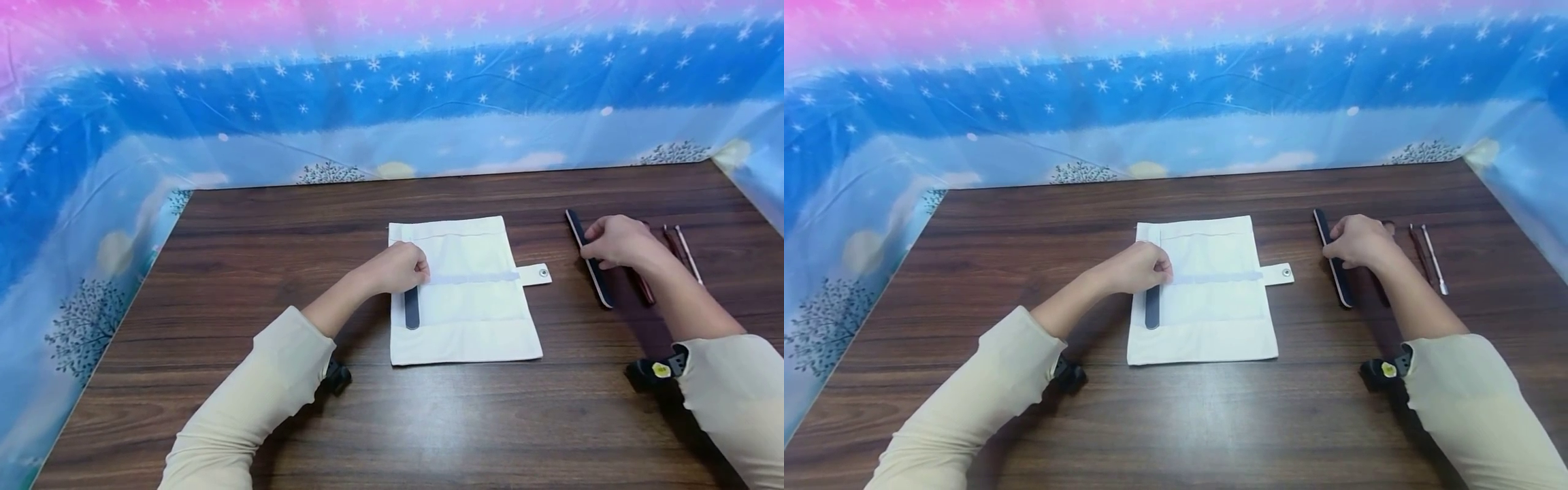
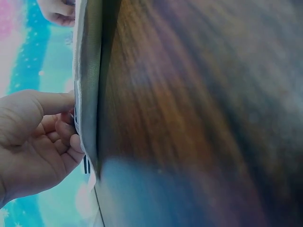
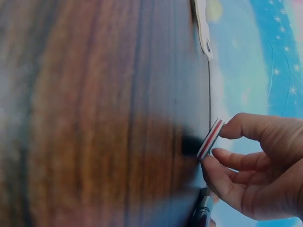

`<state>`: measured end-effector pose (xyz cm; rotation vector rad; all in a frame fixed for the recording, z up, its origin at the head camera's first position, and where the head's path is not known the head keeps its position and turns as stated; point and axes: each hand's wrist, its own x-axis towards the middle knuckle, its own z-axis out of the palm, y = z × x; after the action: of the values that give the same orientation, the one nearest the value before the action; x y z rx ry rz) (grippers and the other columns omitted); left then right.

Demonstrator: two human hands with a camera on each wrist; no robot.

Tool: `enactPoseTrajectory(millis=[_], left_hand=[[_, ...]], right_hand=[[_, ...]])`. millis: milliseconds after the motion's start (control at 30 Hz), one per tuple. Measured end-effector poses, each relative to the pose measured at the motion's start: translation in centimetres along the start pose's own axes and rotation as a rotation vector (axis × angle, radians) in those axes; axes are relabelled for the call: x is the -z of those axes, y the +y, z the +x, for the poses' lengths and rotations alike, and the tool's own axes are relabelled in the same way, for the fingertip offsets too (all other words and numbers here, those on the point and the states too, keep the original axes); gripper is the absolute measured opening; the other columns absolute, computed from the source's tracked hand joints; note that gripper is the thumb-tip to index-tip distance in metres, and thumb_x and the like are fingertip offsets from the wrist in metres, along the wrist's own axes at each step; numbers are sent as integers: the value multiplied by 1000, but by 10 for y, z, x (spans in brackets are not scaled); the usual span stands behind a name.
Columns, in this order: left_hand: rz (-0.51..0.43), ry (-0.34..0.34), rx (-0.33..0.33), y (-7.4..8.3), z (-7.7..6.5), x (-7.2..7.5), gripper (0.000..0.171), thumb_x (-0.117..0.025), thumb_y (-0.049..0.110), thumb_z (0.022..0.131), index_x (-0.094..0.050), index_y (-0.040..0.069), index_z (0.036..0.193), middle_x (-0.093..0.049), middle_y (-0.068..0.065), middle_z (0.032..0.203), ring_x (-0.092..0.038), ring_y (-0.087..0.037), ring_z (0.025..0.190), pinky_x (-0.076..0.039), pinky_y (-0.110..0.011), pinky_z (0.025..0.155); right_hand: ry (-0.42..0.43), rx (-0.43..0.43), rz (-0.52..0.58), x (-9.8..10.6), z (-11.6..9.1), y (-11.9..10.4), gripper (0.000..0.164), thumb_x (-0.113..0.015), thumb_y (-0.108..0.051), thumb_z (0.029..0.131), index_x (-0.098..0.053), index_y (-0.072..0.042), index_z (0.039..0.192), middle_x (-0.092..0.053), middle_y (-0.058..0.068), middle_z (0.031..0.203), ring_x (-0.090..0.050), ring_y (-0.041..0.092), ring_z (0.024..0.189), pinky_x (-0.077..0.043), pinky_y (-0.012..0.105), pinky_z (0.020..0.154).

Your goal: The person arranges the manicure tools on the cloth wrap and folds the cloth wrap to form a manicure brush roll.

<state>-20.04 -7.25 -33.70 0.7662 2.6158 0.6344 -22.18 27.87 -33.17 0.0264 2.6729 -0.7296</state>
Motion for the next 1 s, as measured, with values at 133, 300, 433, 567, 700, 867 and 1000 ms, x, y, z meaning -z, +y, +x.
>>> enactPoseTrajectory(millis=[133, 300, 433, 567, 700, 867, 1000], left_hand=[[3, -2, 3, 1, 1, 0, 11, -59, 6, 89, -69, 3, 83, -61, -3, 73, -51, -15, 67, -40, -22, 62], [9, -3, -4, 0, 1, 0, 11, -60, 6, 88, -69, 3, 83, -61, -2, 72, -50, -14, 66, -39, -21, 61], [-1, -13, -9, -2, 2, 0, 11, -59, 6, 89, -69, 3, 84, -61, -2, 73, -50, -14, 67, -40, -22, 62], [-51, -33, 5, -6, 2, 1, 12, -58, 6, 90, -69, 3, 85, -59, -3, 73, -49, -15, 68, -39, -22, 64], [-89, -52, 22, -9, 2, 4, 13, -58, 6, 90, -69, 2, 87, -58, -3, 72, -49, -15, 68, -38, -23, 64], [-108, -63, 30, -7, 2, 6, 13, -57, 7, 90, -69, 1, 88, -58, -3, 71, -48, -15, 67, -38, -22, 64], [-112, -55, 27, -7, 2, 5, 13, -57, 6, 90, -69, 1, 88, -57, -3, 70, -47, -15, 66, -37, -21, 63]], right_hand=[[1, 6, -21, 1, 1, -2, 46, -61, -17, 84, -45, 13, 115, -63, 20, 86, -65, 19, 61, -38, 51, 88], [16, 11, -65, 1, 4, -5, 52, -60, -20, 82, -45, 13, 120, -62, 3, 60, -63, 18, 59, -4, 66, 93], [74, 15, -46, 0, 3, -12, 53, -59, -25, 84, -46, 9, 122, -66, 10, 73, -64, 25, 69, -5, 68, 92], [124, 57, 61, -1, 4, -29, 57, -56, -27, 88, -39, 7, 131, -53, 26, 113, -62, 34, 85, -22, 62, 95], [168, 109, 187, -5, 8, -51, 58, -55, -23, 89, -34, 6, 135, -46, 26, 118, -60, 35, 90, -46, 47, 82], [202, 145, 279, -12, 7, -78, 55, -55, -23, 90, -36, 2, 135, -46, 20, 112, -58, 34, 94, -51, 42, 75], [217, 186, 325, -20, 7, -99, 52, -55, -22, 91, -37, 1, 134, -48, 17, 103, -59, 32, 91, -52, 40, 73]])
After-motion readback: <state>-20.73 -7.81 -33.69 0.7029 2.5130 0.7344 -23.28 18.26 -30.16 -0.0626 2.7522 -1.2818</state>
